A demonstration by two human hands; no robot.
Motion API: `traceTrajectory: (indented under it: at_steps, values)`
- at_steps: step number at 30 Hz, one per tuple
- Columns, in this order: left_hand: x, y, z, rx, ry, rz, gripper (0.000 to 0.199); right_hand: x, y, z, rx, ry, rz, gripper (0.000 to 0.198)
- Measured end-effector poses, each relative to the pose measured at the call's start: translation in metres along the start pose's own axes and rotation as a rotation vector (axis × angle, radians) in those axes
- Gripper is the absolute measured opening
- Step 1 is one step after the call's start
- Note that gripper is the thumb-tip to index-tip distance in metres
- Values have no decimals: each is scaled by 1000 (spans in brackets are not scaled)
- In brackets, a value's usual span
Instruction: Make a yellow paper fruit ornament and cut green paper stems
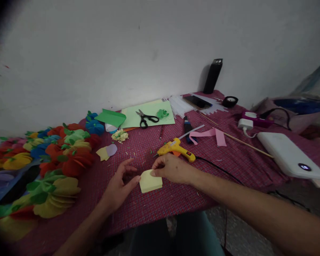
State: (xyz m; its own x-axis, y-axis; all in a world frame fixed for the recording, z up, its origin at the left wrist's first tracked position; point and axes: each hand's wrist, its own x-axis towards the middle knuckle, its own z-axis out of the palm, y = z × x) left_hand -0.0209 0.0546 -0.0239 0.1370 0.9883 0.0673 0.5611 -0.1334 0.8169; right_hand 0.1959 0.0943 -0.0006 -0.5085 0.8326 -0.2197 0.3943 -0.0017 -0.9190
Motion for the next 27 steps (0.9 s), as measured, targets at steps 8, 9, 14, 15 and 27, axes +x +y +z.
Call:
traceTrajectory:
  at_steps: [8, 9, 14, 15, 27]
  values:
    - [-5, -5, 5, 128, -34, 50, 64, 2, -6, 6, -192, 16, 37, 11]
    - [-5, -4, 4, 141, -38, 54, 65, 2, -7, 6, -207, 17, 37, 11]
    - [-5, -3, 5, 183, -51, 80, 69, 1, -6, 6, -243, 16, 32, 12]
    - [-5, -2, 5, 190, -52, 83, 70, 1, -5, 7, -246, 19, 32, 13]
    - [-6, -1, 6, 215, -54, 87, 73, 1, -2, 12, -311, 62, 18, 12]
